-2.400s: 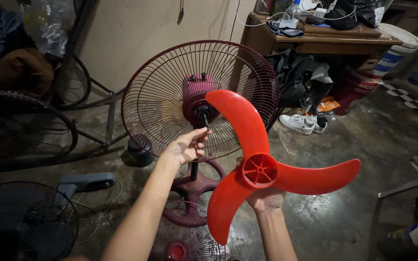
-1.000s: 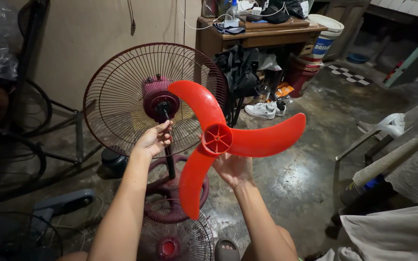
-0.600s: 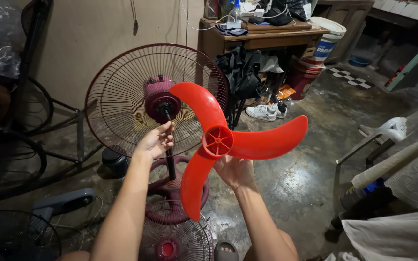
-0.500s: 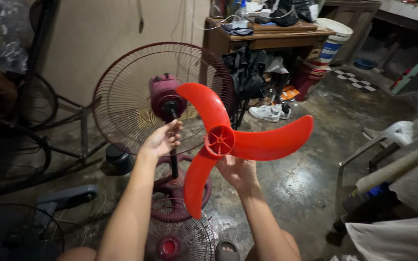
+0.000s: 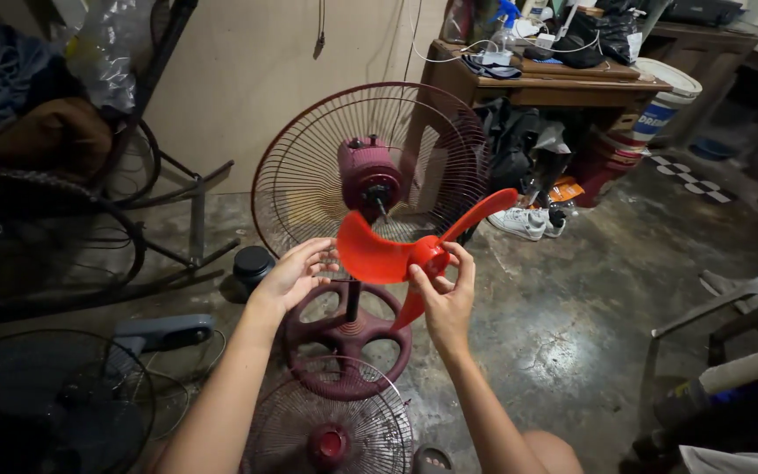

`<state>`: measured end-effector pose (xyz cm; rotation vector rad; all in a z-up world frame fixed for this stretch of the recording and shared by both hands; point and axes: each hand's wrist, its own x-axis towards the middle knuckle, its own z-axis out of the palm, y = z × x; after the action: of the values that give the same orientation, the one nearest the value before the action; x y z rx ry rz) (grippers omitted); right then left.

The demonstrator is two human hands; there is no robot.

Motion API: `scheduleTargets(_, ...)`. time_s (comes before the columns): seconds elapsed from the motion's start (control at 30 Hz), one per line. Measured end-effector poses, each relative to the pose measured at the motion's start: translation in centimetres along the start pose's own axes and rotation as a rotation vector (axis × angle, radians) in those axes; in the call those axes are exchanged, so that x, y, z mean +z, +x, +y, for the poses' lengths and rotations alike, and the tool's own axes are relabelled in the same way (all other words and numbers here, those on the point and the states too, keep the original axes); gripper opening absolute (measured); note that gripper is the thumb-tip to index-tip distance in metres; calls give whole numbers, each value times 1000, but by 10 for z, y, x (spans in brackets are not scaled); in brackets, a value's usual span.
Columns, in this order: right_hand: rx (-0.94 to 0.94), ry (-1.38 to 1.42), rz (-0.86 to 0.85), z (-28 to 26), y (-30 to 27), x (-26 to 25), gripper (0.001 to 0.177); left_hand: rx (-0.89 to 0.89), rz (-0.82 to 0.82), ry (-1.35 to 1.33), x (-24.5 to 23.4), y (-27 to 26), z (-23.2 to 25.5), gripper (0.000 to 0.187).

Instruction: The person reassembles a standing electric fan by first securing the front wire cage and then attaching a red three-blade fan blade to the motor shaft. The person repeatedly aligns and seats the blade onto the shaft before leaving it mounted.

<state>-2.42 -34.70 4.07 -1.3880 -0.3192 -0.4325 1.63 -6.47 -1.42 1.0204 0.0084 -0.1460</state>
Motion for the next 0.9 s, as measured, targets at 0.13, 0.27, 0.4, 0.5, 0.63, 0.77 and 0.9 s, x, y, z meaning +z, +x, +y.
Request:
scheduleTargets(0.13,-37,2,33,5,-7,23,60,19,35,-23,-16,-27,7,26)
scheduleTargets(0.27,-197,-271,87,24,-12,34,66,203,116,69,-32,-26,8,21)
scheduleTargets(0.4,-183,-284,119,43,-27,46,67,269,296,-58,-36,-19,10,11)
scheduleTargets(0.5,-189,-247,123,55,-33,57,70,342,399,-41,-42,-23,13,11)
scheduleTargets(0.63,-234,-254,145,54,-19,68,70,386,431,7,-45,-29,20,15)
scheduleTargets(0.77,-155,-265,168,47,2,73,66,720,500,337,-41,-21,23,16)
scheduleTargets(0.9,-173,-186,96,45,8,75,65,664,510,303,-36,-15,16,16)
